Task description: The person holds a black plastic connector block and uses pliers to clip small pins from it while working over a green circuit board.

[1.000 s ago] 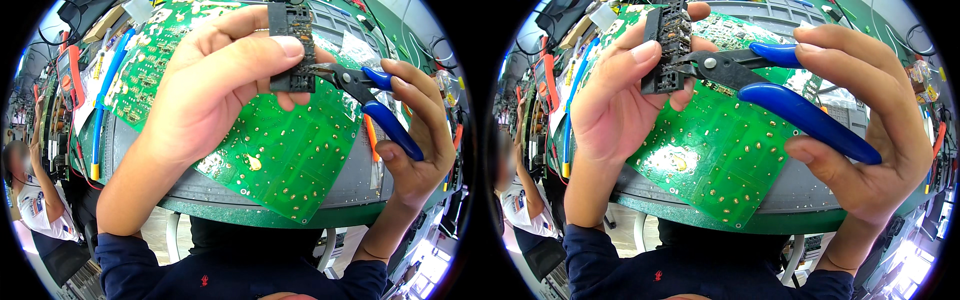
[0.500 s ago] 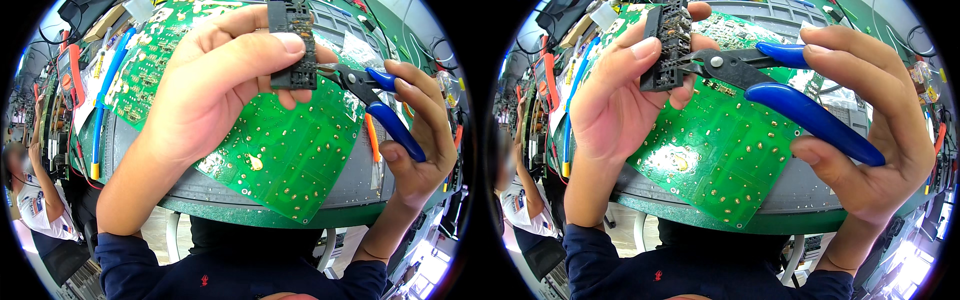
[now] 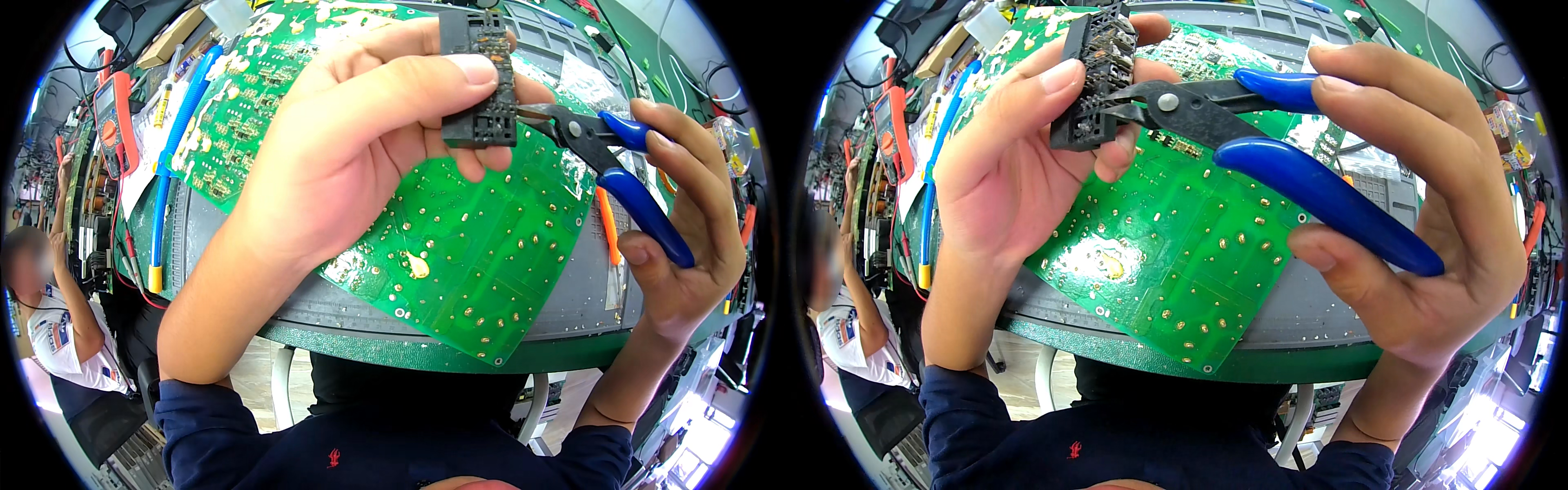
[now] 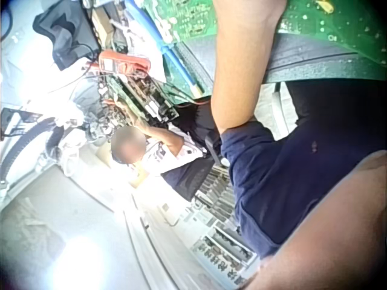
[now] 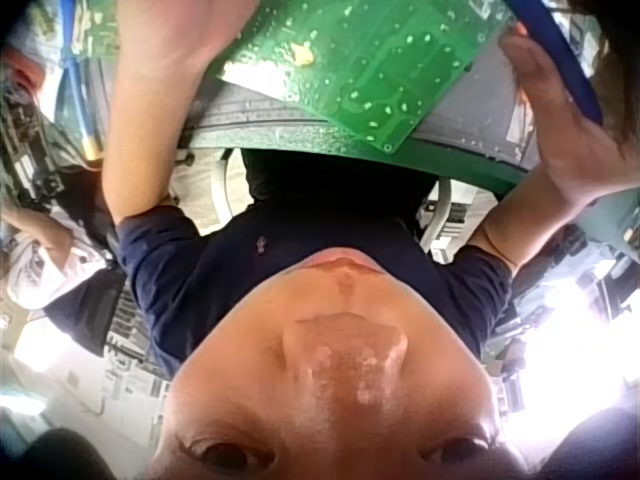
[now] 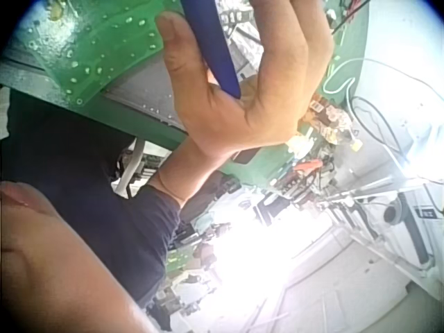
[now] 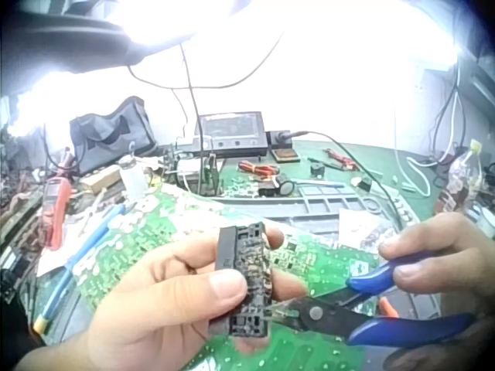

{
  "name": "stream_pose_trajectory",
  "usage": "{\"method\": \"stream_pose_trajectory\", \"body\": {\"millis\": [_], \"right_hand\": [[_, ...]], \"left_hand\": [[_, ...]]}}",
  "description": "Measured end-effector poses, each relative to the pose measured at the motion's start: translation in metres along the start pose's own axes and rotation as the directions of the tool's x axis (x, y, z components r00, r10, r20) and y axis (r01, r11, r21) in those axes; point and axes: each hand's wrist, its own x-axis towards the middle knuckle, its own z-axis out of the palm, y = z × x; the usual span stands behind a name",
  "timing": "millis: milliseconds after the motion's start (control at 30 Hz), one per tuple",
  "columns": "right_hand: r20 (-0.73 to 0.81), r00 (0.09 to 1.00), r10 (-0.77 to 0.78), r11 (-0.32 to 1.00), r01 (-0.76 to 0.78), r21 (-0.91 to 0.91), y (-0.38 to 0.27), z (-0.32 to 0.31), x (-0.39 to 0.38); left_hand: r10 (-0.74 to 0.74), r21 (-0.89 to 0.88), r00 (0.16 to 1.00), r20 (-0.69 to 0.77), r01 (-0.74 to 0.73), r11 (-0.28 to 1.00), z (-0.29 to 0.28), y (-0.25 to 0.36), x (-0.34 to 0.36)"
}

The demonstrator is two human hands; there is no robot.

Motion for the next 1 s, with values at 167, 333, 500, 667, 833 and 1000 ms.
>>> {"method": "stream_pose_trajectory", "body": {"millis": [167,333,500,667,833,1000], "right_hand": [[0.007,1.0,0.0,1.0,0.0,0.0,-0.001,0.0,0.0],[0.018,1.0,-0.006,1.0,0.007,-0.007,0.0,0.0,0.001],[0.009,1.0,-0.012,0.999,0.012,-0.031,-0.003,0.0,0.001],[-0.002,1.0,-0.019,0.997,0.019,-0.07,-0.004,0.0,0.002],[0.009,0.999,-0.046,0.99,0.047,-0.135,-0.006,-0.001,0.005],[0.002,0.999,-0.044,0.986,0.044,-0.159,-0.008,-0.001,0.005]], "left_hand": [[-0.01,0.004,1.0,-0.005,0.01,1.0,0.0,0.0,0.0],[-0.019,0.009,1.0,-0.012,0.019,1.0,0.0,0.001,-0.001],[-0.026,0.014,0.999,-0.019,0.026,1.0,0.0,0.0,0.0],[-0.035,0.016,0.999,-0.026,0.035,0.999,0.0,0.0,0.0],[-0.042,0.022,0.999,-0.034,0.043,0.999,0.001,0.001,-0.002],[-0.076,0.066,0.997,0.019,0.074,0.995,0.008,0.022,-0.001]]}}
